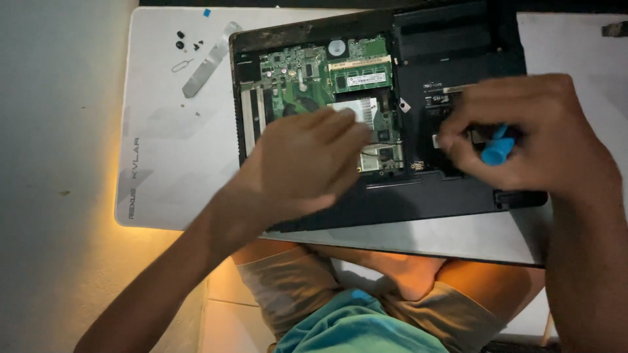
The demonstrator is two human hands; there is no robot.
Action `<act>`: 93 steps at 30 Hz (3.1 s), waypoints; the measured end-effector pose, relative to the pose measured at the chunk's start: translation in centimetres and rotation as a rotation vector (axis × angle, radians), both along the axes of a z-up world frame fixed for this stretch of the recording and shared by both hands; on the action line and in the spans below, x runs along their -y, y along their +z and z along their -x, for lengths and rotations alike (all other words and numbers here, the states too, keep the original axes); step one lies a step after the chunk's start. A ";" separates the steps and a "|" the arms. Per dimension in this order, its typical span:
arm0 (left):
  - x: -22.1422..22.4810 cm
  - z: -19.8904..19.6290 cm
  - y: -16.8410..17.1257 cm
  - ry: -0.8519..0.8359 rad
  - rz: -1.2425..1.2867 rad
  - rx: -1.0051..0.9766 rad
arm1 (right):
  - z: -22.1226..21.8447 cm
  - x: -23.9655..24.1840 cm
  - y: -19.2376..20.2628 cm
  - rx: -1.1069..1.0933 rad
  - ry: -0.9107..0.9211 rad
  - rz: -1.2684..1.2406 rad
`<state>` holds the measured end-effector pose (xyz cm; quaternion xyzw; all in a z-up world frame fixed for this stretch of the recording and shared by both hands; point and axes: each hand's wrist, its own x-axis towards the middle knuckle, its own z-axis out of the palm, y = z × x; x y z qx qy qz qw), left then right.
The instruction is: Disassembling internal components of a laptop, including disconnecting ribbon cables and removing screws.
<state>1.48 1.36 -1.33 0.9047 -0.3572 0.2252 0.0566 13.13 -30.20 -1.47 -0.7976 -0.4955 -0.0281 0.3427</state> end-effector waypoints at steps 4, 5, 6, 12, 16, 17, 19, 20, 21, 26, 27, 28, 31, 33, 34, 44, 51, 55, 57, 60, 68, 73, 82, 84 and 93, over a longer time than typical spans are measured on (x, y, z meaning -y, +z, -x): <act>-0.1 0.2 -0.9 0.053 0.109 -0.154 | 0.2 1.3 -1.0 -0.039 -0.074 0.249; -0.1 0.3 -1.3 0.063 0.085 -0.118 | 0.3 1.5 -1.3 0.000 -0.080 0.324; -0.1 0.4 -1.1 0.063 0.086 -0.121 | 0.6 1.5 -1.5 -0.003 -0.079 0.326; 0.2 0.3 -0.7 -0.002 0.140 -0.168 | 1.7 1.6 -2.6 0.051 -0.060 0.312; 1.7 0.9 -0.7 -0.112 0.164 -0.272 | 1.8 1.6 -2.5 0.054 -0.026 0.246; 2.3 1.2 -0.6 -0.185 0.258 -0.316 | 1.7 1.5 -2.6 0.061 -0.021 0.227; 2.5 1.2 -0.1 -0.202 0.253 -0.327 | 1.4 1.9 -3.0 0.053 -0.018 0.239; 2.6 1.2 0.1 -0.218 0.250 -0.336 | 1.3 2.0 -3.2 0.047 -0.014 0.252; 2.7 1.2 0.1 -0.217 0.248 -0.337 | 1.3 2.0 -3.3 0.046 -0.014 0.250; 2.7 1.0 0.0 -0.211 0.218 -0.394 | 1.3 2.2 -3.4 0.058 -0.020 0.247; 2.7 1.0 0.2 -0.213 0.216 -0.395 | 1.5 2.1 -3.1 0.057 -0.023 0.245; 2.7 1.0 0.4 -0.203 0.201 -0.419 | 1.6 2.0 -2.9 0.030 -0.034 0.253; 2.3 1.0 1.1 -0.161 0.201 -0.420 | 1.9 2.0 -3.0 0.020 -0.039 0.265; 1.6 0.7 0.7 -0.127 0.214 -0.394 | 2.5 2.0 -3.2 0.040 -0.032 0.268; 1.2 0.4 0.2 -0.052 0.159 -0.327 | 3.2 1.9 -3.1 0.034 -0.084 0.252; 0.5 -0.2 -0.6 0.115 0.105 -0.270 | 6.6 0.7 -2.7 -0.016 -0.284 0.200; 3.1 0.4 -0.7 0.089 0.158 -0.106 | 7.2 0.3 -2.5 0.009 -0.325 0.198; 3.6 0.3 -0.8 0.076 0.099 -0.102 | 6.8 0.6 -2.3 -0.063 -0.365 0.215; 3.9 0.2 -1.3 0.074 0.091 -0.109 | 6.6 0.8 -2.3 -0.073 -0.376 0.242; 4.6 0.1 -2.1 0.104 0.095 -0.144 | 6.5 0.8 -2.2 -0.084 -0.392 0.252; 5.4 0.7 -1.8 0.123 0.147 -0.180 | 7.4 1.2 -2.7 0.099 -0.389 0.306; 5.8 0.8 -3.4 0.170 0.138 -0.147 | 7.5 1.6 -2.7 0.077 -0.435 0.316; 5.1 0.6 -3.9 0.133 0.345 -0.267 | 7.6 2.4 -3.4 0.051 -0.311 0.294; 4.9 0.7 -3.7 0.125 0.379 -0.239 | 7.8 2.3 -3.4 0.026 -0.318 0.282; 4.5 2.1 -2.8 0.173 0.349 -0.201 | 7.8 4.0 -3.4 -0.082 -0.405 0.055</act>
